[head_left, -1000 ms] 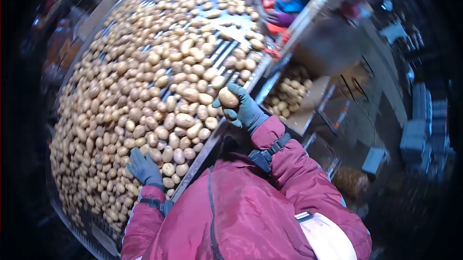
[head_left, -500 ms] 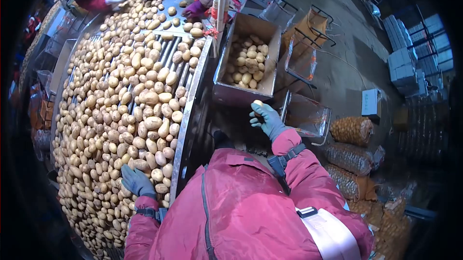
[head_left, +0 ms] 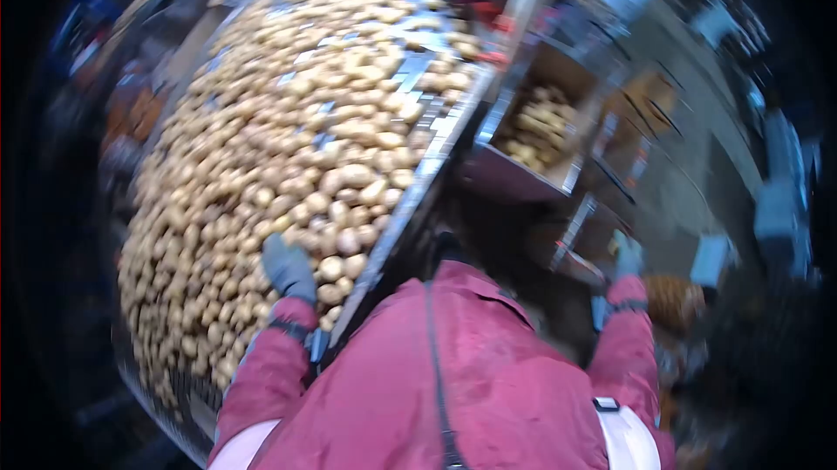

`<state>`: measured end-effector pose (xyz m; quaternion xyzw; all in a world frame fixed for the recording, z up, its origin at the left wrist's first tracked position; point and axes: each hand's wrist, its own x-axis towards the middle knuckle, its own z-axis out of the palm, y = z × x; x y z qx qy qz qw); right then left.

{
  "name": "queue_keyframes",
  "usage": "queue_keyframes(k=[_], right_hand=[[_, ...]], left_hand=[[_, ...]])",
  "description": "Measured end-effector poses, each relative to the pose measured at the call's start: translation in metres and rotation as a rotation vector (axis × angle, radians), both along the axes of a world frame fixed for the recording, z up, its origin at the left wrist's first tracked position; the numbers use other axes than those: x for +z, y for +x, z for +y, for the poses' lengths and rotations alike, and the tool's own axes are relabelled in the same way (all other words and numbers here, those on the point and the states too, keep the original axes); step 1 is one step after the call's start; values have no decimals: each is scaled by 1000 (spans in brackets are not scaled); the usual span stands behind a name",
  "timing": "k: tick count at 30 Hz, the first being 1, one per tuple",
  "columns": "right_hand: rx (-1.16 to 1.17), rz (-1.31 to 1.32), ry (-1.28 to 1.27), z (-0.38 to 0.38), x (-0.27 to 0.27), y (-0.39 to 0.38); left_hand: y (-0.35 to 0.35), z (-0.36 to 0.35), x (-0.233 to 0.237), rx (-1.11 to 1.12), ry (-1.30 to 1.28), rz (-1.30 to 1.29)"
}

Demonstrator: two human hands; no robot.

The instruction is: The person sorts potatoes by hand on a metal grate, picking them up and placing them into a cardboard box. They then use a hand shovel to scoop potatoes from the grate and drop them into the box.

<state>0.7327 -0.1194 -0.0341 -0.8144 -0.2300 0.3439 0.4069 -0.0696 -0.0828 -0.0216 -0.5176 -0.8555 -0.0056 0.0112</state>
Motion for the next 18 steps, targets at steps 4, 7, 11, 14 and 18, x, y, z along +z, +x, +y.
queue_keyframes(k=[4, 7, 11, 14, 18], right_hand=[[21, 62, 128, 78, 13, -65], [437, 464, 212, 158, 41, -194], [1365, 242, 314, 200, 124, -418], [1753, 791, -107, 196, 100, -528], [2344, 595, -139, 168, 122, -601]], left_hand=[[13, -7, -5, -38, 66, 162], [29, -2, 22, -22, 257, 17], [-3, -19, -26, -54, 69, 70], [4, -21, 70, -38, 284, 6], [-36, -83, 39, 340, 26, 44]])
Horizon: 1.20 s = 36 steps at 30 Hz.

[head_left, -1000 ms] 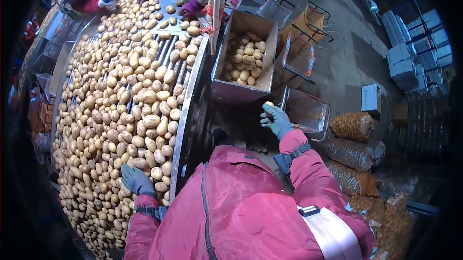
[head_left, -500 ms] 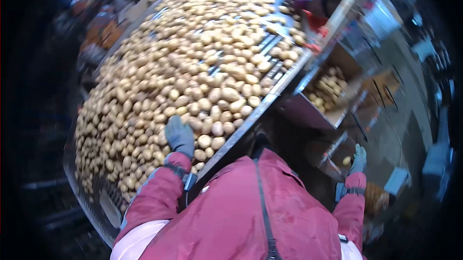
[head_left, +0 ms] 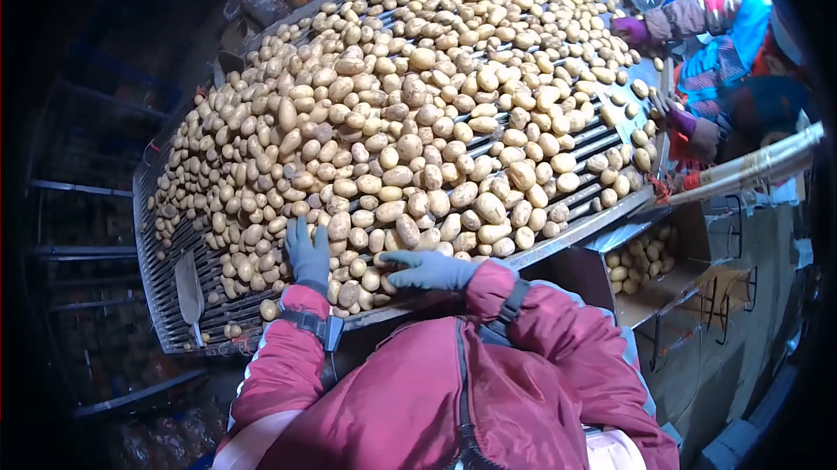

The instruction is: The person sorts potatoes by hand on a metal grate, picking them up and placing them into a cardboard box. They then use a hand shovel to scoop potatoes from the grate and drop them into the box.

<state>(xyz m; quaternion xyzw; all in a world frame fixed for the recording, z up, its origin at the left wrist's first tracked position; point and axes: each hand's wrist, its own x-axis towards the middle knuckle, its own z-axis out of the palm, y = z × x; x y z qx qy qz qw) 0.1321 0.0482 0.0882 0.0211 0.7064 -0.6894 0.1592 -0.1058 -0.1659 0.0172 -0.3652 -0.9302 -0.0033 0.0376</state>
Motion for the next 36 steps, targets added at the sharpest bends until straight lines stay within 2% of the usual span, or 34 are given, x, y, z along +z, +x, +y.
queue_keyframes(k=[1, 2, 3, 5, 6, 7, 9, 10, 11, 13, 15, 17, 18, 19, 20, 21, 23, 24, 25, 26, 27, 28, 29, 31, 32, 33, 34, 35, 36], right_hand=[[81, 38, 69, -3, -1, -7], [89, 125, 134, -18, -41, -12], [100, 119, 116, -24, -62, -15], [-30, 81, -179, -28, -84, -14], [63, -87, -71, -5, -49, -17], [74, -87, -70, 6, -43, -15], [49, -57, -211, 25, -38, -7], [-26, -45, -119, 42, -1, -5], [-90, -228, -227, 62, 32, -6], [203, 195, 390, 81, -46, 13], [-57, 4, -7, 107, -64, 22], [-232, 125, 31, 132, -78, 27], [-262, -12, -97, 151, -78, 31], [-287, -387, -313, 174, -91, 29], [-278, -255, -139, 189, -101, 34], [-267, -123, 34, 201, -107, 35], [-588, -203, -409, 219, -56, 23], [-590, -190, -421, 227, -28, 17], [-710, -114, -291, 233, -46, 19], [-774, -136, -438, 240, -49, 22], [-838, -159, -588, 247, -49, 23], [-902, -141, -605, 252, -29, 20], [-983, -193, -472, 260, -24, 22], [-1048, -194, -502, 269, -24, 21], [-1041, -192, -509, 273, -24, 16], [-958, -122, -386, 274, -20, 12], [-873, -52, -260, 275, -8, 7], [-876, -95, -234, 277, 5, -7], [-849, -39, -199, 286, -1, -22]], left_hand=[[-8, -12, -8, 115, -81, -3], [-12, -16, -11, 229, -164, -7], [-6, -12, -9, 239, -183, -13], [30, 28, 1, 141, 60, -109], [46, 59, 8, 91, 193, -148], [57, 89, 11, 39, 329, -179], [75, 141, 8, 105, 481, -331], [80, 162, 9, 97, 495, -296], [84, 180, 8, 88, 506, -259], [92, 208, 0, -23, 588, -250], [96, 256, -45, -21, 353, -203], [112, 292, 23, -135, 568, -418], [117, 306, 53, -179, 479, -538], [119, 321, 68, -228, 390, -656], [112, 331, 17, -466, 388, -503], [109, 336, 57, -372, 496, -786], [73, 338, 79, -340, 365, -520], [46, 325, 87, -338, 362, -515], [10, 305, 100, -53, 648, -808], [-27, 281, 111, 256, 927, -1088], [-83, 246, 103, 189, 662, -455], [-125, 223, 90, 106, 367, 160], [-137, 223, 88, 98, 360, 160], [-152, 220, 88, 236, 441, -124], [-160, 218, 88, 307, 482, -262], [-162, 216, 87, 380, 516, -406], [-150, 231, 86, 191, 578, -376], [-158, 236, 60, 39, 106, 15], [-122, 266, 86, 132, 444, -137]])
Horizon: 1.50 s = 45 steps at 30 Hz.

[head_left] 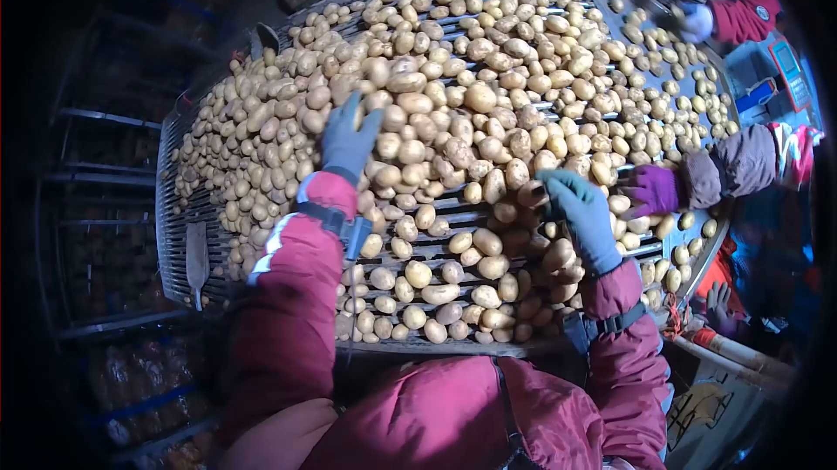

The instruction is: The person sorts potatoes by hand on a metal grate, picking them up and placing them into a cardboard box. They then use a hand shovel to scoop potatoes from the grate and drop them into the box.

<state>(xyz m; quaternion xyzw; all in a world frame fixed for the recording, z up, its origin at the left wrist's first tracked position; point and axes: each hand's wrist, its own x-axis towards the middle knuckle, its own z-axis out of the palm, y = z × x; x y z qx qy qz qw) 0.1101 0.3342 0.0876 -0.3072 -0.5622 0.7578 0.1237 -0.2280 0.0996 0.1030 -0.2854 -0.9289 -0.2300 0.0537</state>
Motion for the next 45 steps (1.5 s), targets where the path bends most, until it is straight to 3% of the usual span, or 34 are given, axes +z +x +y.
queue_keyframes(k=[1, 2, 3, 4, 5, 6, 7, 8, 10, 11, 13, 15, 17, 19, 21, 23, 25, 26, 27, 30, 32, 35, 36, 37, 39, 41, 42, 43, 45], right_hand=[[26, 40, 55, 9, -8, -18], [15, 54, 103, 18, -10, -39], [17, -12, 206, 26, -6, -64], [11, 44, 312, 38, -19, -88], [7, 95, 415, 47, -33, -109], [46, 30, 541, 54, -28, -128], [87, -36, 664, 58, -23, -147], [118, -39, 638, 61, -37, -163], [207, -67, 928, 69, -54, -193], [192, -83, 1102, 71, -70, -207], [336, -121, 1003, 60, -40, -219], [312, -295, 1178, 39, -16, -219], [319, -255, 1155, 53, -34, -218], [335, -164, 1022, 63, -42, -213], [462, -360, 1074, 34, 12, -193], [636, -161, 1315, 29, 16, -162], [444, -216, 1072, 22, -11, -135], [515, -294, 1022, 26, -17, -125], [517, -299, 1026, 25, -12, -119], [562, -325, 918, 22, 1, -106], [579, -336, 845, 15, 20, -99], [565, -307, 689, 7, 10, -77], [522, -289, 501, 12, -21, -66], [468, -267, 317, 16, -37, -58], [521, -390, 443, 7, -54, -43], [532, -382, 462, -10, -49, -40], [580, -419, 606, -14, -49, -42], [565, -399, 563, -18, -40, -44], [538, -410, 601, -23, -47, -40]], left_hand=[[-19, 3, -25, -136, -157, 79], [-7, 20, -34, -171, 194, -114], [17, 29, -23, -251, -33, -130], [34, 40, -41, -222, 42, -111], [35, 37, -91, -356, 117, 62], [63, 50, -89, -307, 96, -29], [77, 61, -89, -199, -216, -267], [99, 62, -52, -260, -180, -471], [134, 47, -35, -524, -273, -15], [149, 45, -22, -443, -148, -49], [156, 25, -28, -531, -67, -116], [158, 5, -14, -571, -14, -164], [139, -17, -16, -476, 38, -279], [102, -39, -22, -178, 324, -728], [57, -67, -39, -81, 279, -431], [27, -70, -13, -112, -222, 150], [10, -77, -30, -42, -116, 173], [9, -80, -43, -39, -68, 83], [33, -62, -20, 54, -9, -15], [40, -72, -104, -67, 37, -203], [91, -48, -41, -97, 128, -344], [122, -53, -33, -165, 84, -581], [129, -51, -20, -336, -297, -218], [127, -51, -22, -347, -293, -212], [127, -54, -30, -418, 35, -318], [109, -20, -42, -281, -50, -221], [104, -1, -4, -377, 251, -161], [90, 22, -37, -236, 394, -417], [78, 63, -34, -357, 214, -281]])
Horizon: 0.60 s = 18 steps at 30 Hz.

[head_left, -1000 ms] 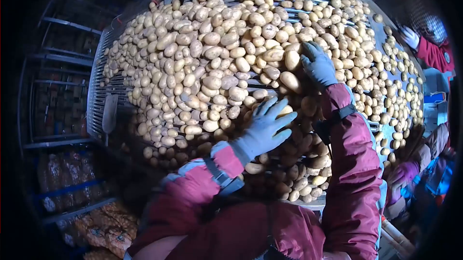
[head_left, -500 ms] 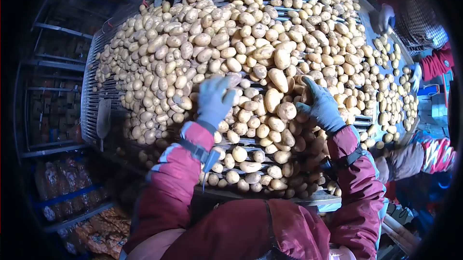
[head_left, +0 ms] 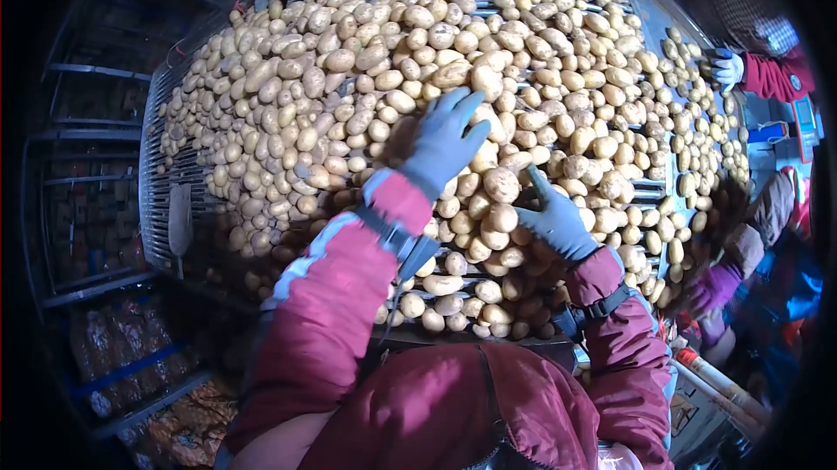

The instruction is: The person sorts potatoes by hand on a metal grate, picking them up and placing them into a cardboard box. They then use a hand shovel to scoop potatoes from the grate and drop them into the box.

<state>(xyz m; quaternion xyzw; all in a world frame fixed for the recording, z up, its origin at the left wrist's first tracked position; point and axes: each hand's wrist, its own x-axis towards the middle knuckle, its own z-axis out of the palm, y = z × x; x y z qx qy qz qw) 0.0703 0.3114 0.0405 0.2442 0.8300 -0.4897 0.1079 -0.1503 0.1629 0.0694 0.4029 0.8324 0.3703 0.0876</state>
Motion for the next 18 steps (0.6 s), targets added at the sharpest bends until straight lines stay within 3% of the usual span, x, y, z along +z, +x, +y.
queue_keyframes(k=[2, 3, 6, 7, 8, 10, 12, 13, 14, 15, 16, 17, 18], right_hand=[[-17, 102, -48, -2, 0, 9], [-74, 153, -116, -3, -2, 11], [-281, 267, -232, 5, -6, 7], [-354, 259, -72, 10, -4, -4], [-431, 378, -108, 15, -1, -14], [-371, 383, 177, 30, 3, -55], [-352, 606, 65, 29, 13, -97], [-281, 559, 156, 29, 15, -118], [-207, 508, 246, 29, 16, -138], [-149, 423, 215, 26, 25, -155], [-87, 332, 178, 24, 30, -168], [-83, 358, 407, 19, -4, -186], [-73, 353, 389, 16, -5, -188]], left_hand=[[0, 27, -11, -98, -281, 55], [12, 38, 7, -75, -517, 168], [5, 38, -18, -270, -704, 168], [13, 26, -17, -174, -515, 23], [23, 19, -17, -129, -546, -138], [34, -3, -76, -226, -354, -34], [66, -12, -35, -115, -423, -86], [68, -36, -93, -84, -26, -612], [77, -30, -37, -171, -361, -60], [80, -33, -13, -171, -370, -62], [83, -43, 2, -75, -229, -430], [85, -57, 10, 37, -78, -795], [79, -70, 15, 119, -102, -1006]])
